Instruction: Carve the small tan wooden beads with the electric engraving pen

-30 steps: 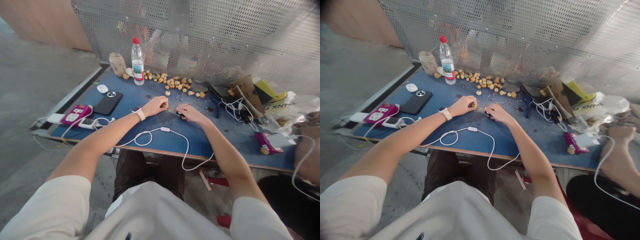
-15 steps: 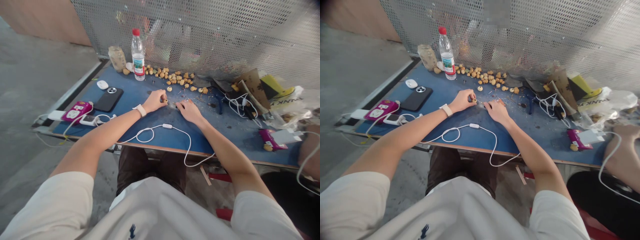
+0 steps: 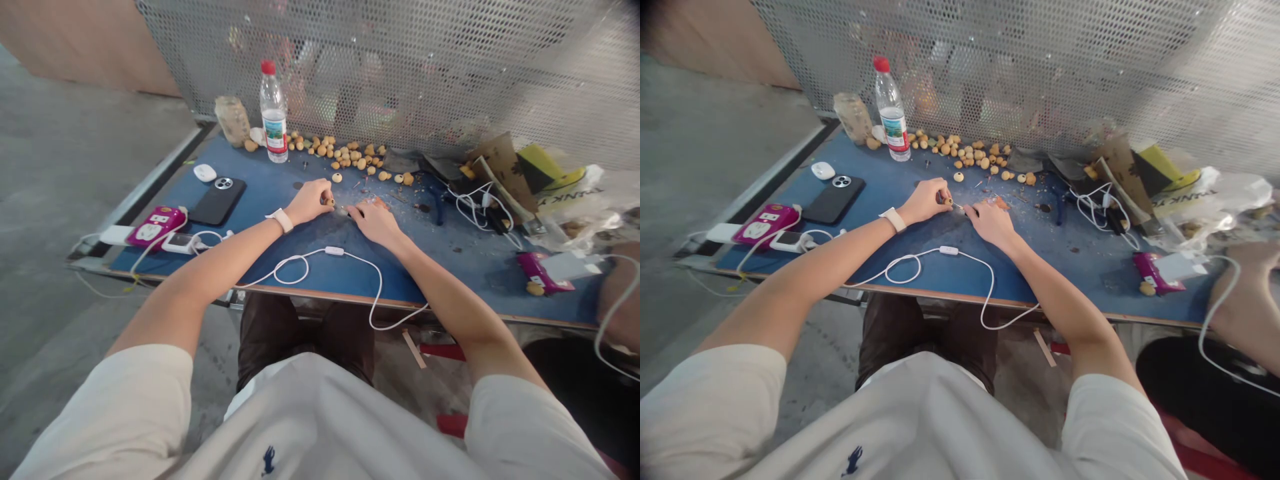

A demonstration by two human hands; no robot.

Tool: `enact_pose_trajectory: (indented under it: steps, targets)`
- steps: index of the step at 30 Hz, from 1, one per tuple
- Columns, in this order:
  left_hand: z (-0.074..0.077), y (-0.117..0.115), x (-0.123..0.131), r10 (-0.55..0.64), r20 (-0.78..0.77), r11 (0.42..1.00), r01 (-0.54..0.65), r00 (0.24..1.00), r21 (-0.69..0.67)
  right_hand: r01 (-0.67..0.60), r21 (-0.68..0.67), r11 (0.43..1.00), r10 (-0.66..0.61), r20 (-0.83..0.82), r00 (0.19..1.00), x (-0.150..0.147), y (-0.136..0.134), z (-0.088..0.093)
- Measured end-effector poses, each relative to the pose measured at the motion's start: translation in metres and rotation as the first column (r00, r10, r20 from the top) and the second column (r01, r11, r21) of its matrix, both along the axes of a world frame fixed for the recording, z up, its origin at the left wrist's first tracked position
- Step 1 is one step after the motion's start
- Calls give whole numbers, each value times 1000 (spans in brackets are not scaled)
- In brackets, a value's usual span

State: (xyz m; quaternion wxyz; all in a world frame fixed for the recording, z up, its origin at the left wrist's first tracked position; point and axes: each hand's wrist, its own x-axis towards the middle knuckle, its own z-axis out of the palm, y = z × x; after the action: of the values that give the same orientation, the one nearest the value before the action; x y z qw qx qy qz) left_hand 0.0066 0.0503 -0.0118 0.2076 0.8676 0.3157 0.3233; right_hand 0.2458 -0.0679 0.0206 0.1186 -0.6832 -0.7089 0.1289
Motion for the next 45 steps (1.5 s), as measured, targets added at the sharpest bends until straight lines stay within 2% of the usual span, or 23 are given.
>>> enact_pose_trajectory:
  steps: [11,22,34,45]
  targets:
    - [1,-1,2,8,-12,1000,-8,1000,12,-50,2,999,50,-12,999,6,3,-3]
    - [3,-4,3,12,-44,1000,-12,999,16,-45,-8,999,45,-60,997,7,4,-1]
    - [10,-13,6,8,-42,999,-6,999,34,-44,-58,997,47,59,997,5,8,3]
    - [9,-13,8,16,-56,999,-13,998,52,-107,-44,993,109,43,993,12,15,1]
